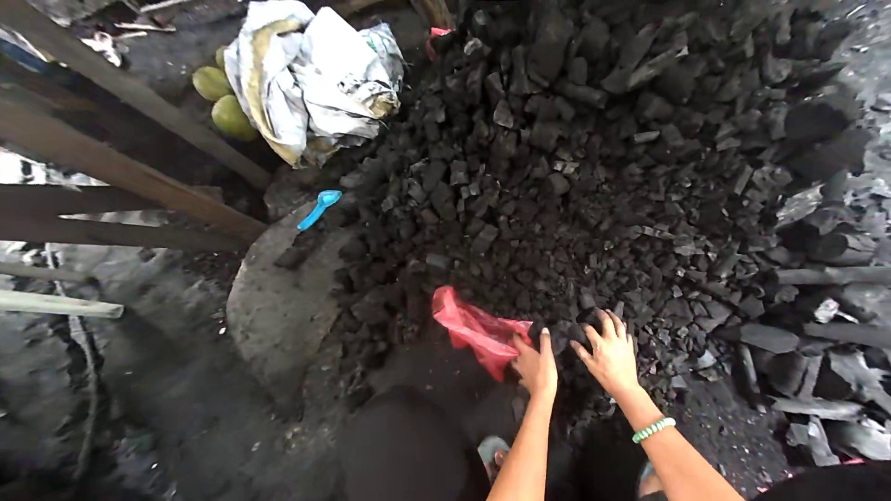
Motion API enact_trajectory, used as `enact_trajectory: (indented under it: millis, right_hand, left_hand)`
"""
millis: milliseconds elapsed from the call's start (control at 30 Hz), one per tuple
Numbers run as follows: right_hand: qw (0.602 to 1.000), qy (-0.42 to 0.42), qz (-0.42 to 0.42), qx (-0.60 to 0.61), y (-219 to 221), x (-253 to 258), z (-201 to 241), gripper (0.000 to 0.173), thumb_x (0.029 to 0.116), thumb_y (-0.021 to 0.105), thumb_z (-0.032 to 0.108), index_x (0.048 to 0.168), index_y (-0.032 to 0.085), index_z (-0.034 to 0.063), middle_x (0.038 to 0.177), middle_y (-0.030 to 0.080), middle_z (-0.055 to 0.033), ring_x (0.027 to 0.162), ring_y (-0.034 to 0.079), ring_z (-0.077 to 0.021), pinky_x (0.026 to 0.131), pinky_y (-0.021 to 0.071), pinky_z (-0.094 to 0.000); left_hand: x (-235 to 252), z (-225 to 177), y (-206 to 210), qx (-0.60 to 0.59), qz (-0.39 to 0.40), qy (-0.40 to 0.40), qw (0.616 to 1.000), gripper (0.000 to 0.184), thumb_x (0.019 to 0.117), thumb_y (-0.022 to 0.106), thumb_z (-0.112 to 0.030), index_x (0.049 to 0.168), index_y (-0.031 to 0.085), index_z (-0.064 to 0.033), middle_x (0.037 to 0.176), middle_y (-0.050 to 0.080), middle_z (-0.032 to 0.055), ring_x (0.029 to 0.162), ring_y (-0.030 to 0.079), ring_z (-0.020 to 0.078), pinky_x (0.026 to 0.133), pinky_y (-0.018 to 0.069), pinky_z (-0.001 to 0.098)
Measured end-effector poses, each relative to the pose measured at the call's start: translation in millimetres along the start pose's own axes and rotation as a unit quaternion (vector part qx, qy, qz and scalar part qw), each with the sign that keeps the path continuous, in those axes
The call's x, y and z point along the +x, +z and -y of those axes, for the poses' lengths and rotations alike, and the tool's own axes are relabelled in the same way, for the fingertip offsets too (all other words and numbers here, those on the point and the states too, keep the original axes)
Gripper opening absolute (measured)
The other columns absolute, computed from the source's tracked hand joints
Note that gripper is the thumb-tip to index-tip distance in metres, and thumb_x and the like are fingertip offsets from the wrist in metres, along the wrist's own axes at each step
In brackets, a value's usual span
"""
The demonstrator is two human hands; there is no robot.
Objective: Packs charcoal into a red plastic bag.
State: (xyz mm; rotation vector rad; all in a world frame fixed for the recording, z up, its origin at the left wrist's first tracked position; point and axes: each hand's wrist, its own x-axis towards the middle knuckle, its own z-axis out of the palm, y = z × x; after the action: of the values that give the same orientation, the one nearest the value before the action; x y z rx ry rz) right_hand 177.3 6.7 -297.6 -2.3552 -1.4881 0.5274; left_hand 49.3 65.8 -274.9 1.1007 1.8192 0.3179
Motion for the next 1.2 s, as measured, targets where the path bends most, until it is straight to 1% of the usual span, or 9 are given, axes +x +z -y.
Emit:
enact_trajectory:
  millis: [133,233,367,433,533,633,733,933,1200]
  right_hand:
    - [0.992,0.004,-0.089,0.092,4.8,-23.7,-15.0,0.062,0.0869,0.066,0.055,0.133,0.069,0.0132,0.153,0.047,-0.0256,0.138,0.045,-0.0511,0.111,0.0327,-0.0713]
    - [0.954,0.151,-0.203,0.159,-14.3,-30.0,-34.2,0.065,0.0905,0.064,0.048,0.141,0.061,0.0075,0.157,0.037,-0.0312,0.143,0.035,-0.0563,0.113,0.0279,-0.0738]
    - [0.794,0.493,-0.245,0.258,-34.5,-25.7,-88.2,0.065,0.1031,0.054,0.047,0.157,0.041,0.0124,0.165,0.022,-0.0301,0.149,0.027,-0.0528,0.114,0.0292,-0.0694]
    - [0.745,0.552,-0.212,0.308,-23.6,-24.0,-102.9,0.073,0.1037,0.052,0.051,0.162,0.03,0.0133,0.165,0.019,-0.0318,0.15,0.025,-0.0521,0.116,0.0262,-0.0675]
    - [0.769,0.526,-0.186,0.312,-12.2,-16.5,-75.1,0.076,0.1024,0.056,0.049,0.162,0.028,0.0105,0.163,0.024,-0.0321,0.148,0.027,-0.0534,0.114,0.0266,-0.0713]
    - [0.801,0.478,-0.186,0.31,-1.0,-15.2,-42.2,0.075,0.103,0.057,0.047,0.162,0.029,0.0095,0.159,0.036,-0.0295,0.145,0.038,-0.048,0.113,0.0349,-0.0641]
    - [0.809,0.401,-0.229,0.363,11.5,-16.0,-27.8,0.074,0.104,0.056,0.042,0.161,0.027,0.0047,0.162,0.03,-0.0301,0.15,0.031,-0.0435,0.122,0.026,-0.0556]
    - [0.822,0.37,-0.205,0.38,13.2,-19.6,-11.8,0.068,0.1034,0.055,0.046,0.159,0.036,0.0119,0.162,0.029,-0.0281,0.149,0.031,-0.0449,0.118,0.0291,-0.0605]
    - [0.825,0.282,-0.198,0.447,7.9,-15.7,-3.4,0.07,0.1005,0.055,0.047,0.156,0.041,0.0066,0.161,0.03,-0.0282,0.15,0.029,-0.0434,0.12,0.0258,-0.0605]
  left_hand:
    - [-2.5,14.3,-7.0,-0.105,0.005,0.039,0.994,0.067,0.1063,0.054,-0.04,0.157,0.032,-0.0008,0.148,0.045,0.0341,0.139,0.042,0.0475,0.114,0.0348,0.0594]
    - [-0.7,11.9,-4.3,-0.136,-0.014,0.004,0.991,0.069,0.1061,0.053,-0.042,0.16,0.03,-0.0064,0.155,0.036,0.0339,0.144,0.033,0.0507,0.115,0.0299,0.0634]
    - [8.3,2.2,-5.6,-0.123,0.0,-0.03,0.992,0.07,0.1067,0.048,-0.048,0.161,0.028,-0.0091,0.161,0.027,0.0323,0.148,0.025,0.0513,0.117,0.0252,0.0657]
    - [11.3,-5.8,-4.8,-0.113,0.018,-0.041,0.993,0.071,0.1065,0.046,-0.051,0.161,0.029,-0.0084,0.162,0.026,0.0308,0.15,0.022,0.0503,0.117,0.0216,0.0666]
    - [9.9,-14.1,2.2,-0.093,0.022,-0.045,0.994,0.076,0.104,0.05,-0.055,0.161,0.029,-0.009,0.163,0.023,0.0312,0.15,0.02,0.0514,0.117,0.0213,0.0674]
    - [4.6,-9.1,11.9,-0.013,0.016,-0.009,1.0,0.08,0.1021,0.054,-0.055,0.16,0.03,-0.0054,0.159,0.03,0.0333,0.148,0.024,0.0532,0.118,0.0229,0.0661]
    - [2.2,-5.3,12.7,0.0,0.02,0.006,1.0,0.08,0.1012,0.055,-0.055,0.159,0.032,-0.0046,0.156,0.035,0.0334,0.146,0.029,0.0525,0.118,0.0256,0.0648]
    - [-0.9,-4.1,13.4,-0.036,0.03,0.005,0.999,0.079,0.1017,0.054,-0.055,0.159,0.032,-0.0065,0.159,0.031,0.0324,0.147,0.027,0.0516,0.118,0.0251,0.0647]
    - [3.4,-3.8,7.8,-0.136,0.065,-0.009,0.988,0.073,0.1048,0.049,-0.053,0.158,0.032,-0.0059,0.157,0.037,0.0297,0.145,0.035,0.0448,0.115,0.0307,0.0639]
